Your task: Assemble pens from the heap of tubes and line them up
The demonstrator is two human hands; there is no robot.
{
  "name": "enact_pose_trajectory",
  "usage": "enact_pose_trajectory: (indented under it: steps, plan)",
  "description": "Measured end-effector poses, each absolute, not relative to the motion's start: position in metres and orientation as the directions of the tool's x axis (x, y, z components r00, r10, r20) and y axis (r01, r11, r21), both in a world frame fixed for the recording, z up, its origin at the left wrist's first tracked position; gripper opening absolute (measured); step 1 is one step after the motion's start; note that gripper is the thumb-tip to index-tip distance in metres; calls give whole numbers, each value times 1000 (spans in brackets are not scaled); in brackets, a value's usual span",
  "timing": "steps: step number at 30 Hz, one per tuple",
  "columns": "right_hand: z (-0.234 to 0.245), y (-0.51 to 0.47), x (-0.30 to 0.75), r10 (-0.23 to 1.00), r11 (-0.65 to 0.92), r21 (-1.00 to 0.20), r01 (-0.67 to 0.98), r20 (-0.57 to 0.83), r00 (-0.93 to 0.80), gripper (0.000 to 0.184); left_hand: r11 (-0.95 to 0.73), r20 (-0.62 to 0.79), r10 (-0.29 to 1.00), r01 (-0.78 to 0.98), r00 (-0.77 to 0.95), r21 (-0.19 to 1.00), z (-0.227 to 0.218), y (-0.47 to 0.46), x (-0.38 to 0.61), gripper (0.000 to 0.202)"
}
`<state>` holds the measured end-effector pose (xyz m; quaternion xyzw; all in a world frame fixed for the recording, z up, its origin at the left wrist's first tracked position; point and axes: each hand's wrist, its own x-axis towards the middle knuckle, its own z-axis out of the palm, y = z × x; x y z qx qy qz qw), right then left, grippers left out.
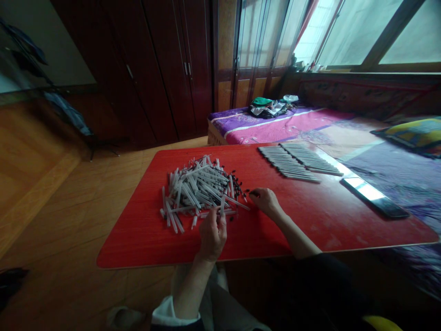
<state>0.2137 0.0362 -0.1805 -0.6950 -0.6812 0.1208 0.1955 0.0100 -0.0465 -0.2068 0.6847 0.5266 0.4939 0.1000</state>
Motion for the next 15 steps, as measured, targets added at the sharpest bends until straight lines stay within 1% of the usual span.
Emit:
enact_pose_trajectory:
  steps: [2,8,10,15]
  plan:
    - [-180,38,207,997,-3,-378,926,74,33,27,-430,570,821,619,-35,657,-206,-47,10,17]
    - [-179,43,197,997,57,-249,967,57,-44,28,-452,582,813,615,-12,646,-208,-46,10,18]
    - [-180,46,198,998,60,-244,968,45,-51,28,-452,584,811,622,-12,640,-208,-46,10,19]
    - [-181,54,205,998,66,-293,954,31,-59,26,-451,577,817,641,15,621,-208,-46,10,18]
